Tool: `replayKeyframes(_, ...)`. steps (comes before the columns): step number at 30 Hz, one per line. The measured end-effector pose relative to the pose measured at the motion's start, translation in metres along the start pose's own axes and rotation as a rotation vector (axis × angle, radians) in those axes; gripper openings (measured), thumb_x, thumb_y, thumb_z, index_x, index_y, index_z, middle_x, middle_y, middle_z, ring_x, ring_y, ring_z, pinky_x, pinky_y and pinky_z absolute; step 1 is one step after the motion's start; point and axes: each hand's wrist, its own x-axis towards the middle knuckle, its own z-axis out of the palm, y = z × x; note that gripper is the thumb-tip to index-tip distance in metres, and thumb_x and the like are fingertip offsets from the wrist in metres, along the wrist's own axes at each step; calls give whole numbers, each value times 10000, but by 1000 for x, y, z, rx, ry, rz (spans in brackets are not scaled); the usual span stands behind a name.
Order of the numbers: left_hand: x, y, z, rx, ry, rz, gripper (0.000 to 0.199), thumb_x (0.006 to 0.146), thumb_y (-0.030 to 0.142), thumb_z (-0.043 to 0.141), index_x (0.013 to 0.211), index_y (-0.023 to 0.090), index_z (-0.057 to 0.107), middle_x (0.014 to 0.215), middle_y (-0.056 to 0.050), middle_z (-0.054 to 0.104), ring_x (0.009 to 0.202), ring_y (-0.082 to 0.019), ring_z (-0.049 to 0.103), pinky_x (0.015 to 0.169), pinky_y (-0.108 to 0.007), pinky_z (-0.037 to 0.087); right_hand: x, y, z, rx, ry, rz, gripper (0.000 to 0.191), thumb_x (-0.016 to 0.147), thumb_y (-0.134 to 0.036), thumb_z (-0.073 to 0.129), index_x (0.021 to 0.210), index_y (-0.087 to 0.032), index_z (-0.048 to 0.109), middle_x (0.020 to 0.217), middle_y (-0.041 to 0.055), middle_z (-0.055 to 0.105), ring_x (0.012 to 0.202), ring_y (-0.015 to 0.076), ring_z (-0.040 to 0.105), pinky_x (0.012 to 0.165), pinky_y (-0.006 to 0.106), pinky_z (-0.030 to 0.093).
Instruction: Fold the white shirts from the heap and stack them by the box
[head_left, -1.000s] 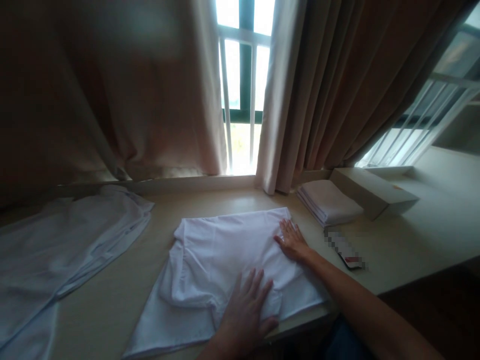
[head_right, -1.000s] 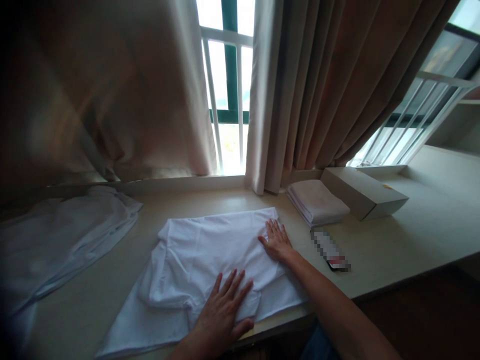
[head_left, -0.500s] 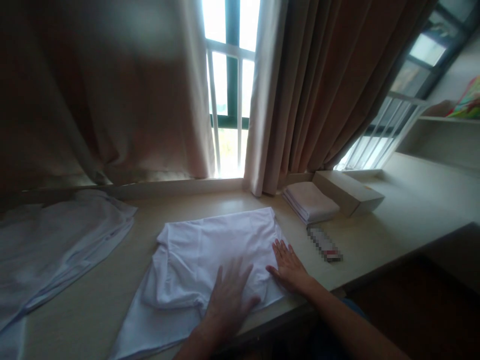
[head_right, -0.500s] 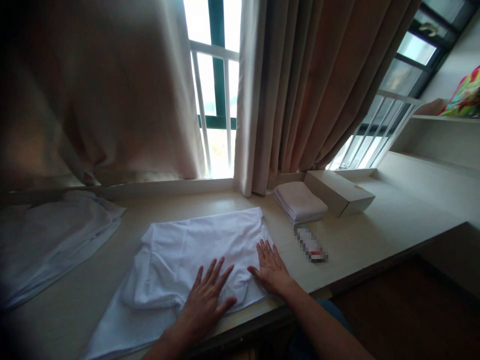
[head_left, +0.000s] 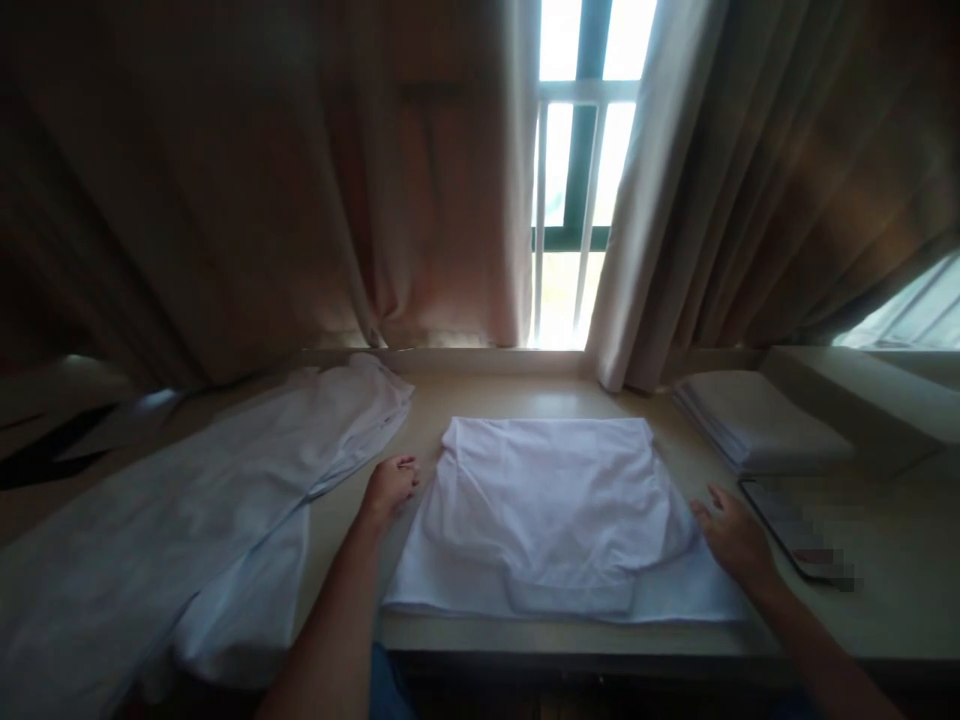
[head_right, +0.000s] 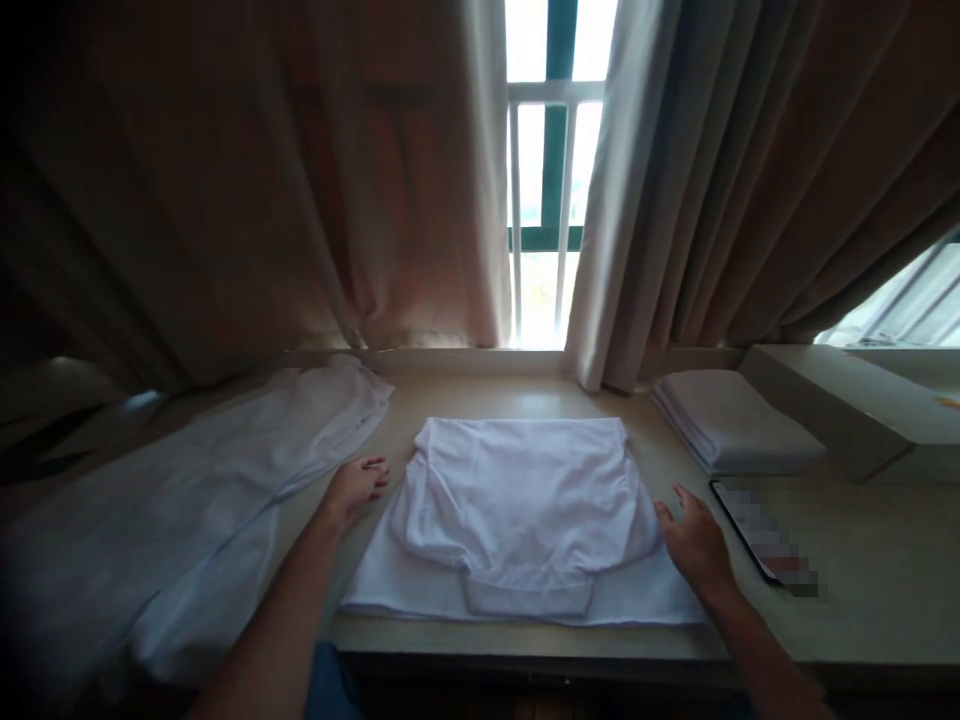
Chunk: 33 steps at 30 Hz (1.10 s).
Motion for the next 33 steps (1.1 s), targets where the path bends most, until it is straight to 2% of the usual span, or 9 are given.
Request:
replayKeyframes(3, 9, -6, 16, -50, -4, -15, 406, 738, 260, 604, 1103, 86, 639, 872, -98, 724, 720, -181, 669, 626, -259, 485, 1, -5, 3, 41, -42, -12, 599, 830, -501, 440, 1266, -102, 537, 1171, 185, 621, 1012, 295, 616, 882, 409, 466)
replayKeyframes(8, 29, -6, 42, -109, 4, 49, 418, 645, 306, 733, 1020, 128, 684, 927, -101, 724, 837, -197, 666, 716, -252, 481, -4, -21, 4, 73, -116, -71, 540, 854, -483, 443, 1232, -112, 550, 1163, 166, 624, 950, 258, 633, 838, 375, 478)
replayKeyframes(14, 46, -5, 61, -123, 21, 10, 597, 406, 215, 848, 971, 134, 670, 871, -88, 715, 837, -226, 664, 759, -282, 470, -10, -30, 17, 28, -111, -272, 424, 878, -419, 453, 1161, -135, 591, 1105, 140, 634, 1013, 256, 598, 918, 398, 455)
replayKeyframes(19, 54, -8, 63, -227, -33, -69, 660, 391, 228, 859, 1003, 131, 632, 885, -84, 714, 778, -211, 672, 712, -289, 487, -9, -37, 18, -4, -48, -354, 377, 893, -379, 481, 1147, -120, 587, 1095, 141, 636, 1037, 260, 585, 946, 419, 451)
replayKeyframes(24, 55, -7, 60, -380, -93, -155, 683, 464, 341, 851, 1060, 118, 605, 815, -85, 717, 682, -201, 670, 634, -304, 506, -23, -74, 18, -8, 0, -508, 385, 940, -375, 458, 1217, -121, 544, 1166, 153, 605, 1129, 267, 543, 1004, 441, 425)
replayKeyframes(29, 52, -4, 58, -476, -86, -203, 584, 440, 258, 850, 968, 133, 635, 735, -52, 704, 632, -181, 655, 614, -294, 505, -44, -111, 28, -14, -101, -636, 407, 949, -399, 457, 1281, -170, 516, 1256, 142, 566, 1200, 270, 512, 1029, 449, 424)
replayKeyframes(33, 52, -4, 57, -480, -82, -251, 460, 464, 194, 809, 882, 136, 627, 641, -25, 668, 563, -170, 627, 567, -291, 492, -47, -113, 36, -72, -162, -652, 444, 941, -421, 469, 1297, -159, 512, 1280, 158, 557, 1210, 281, 515, 1028, 456, 433)
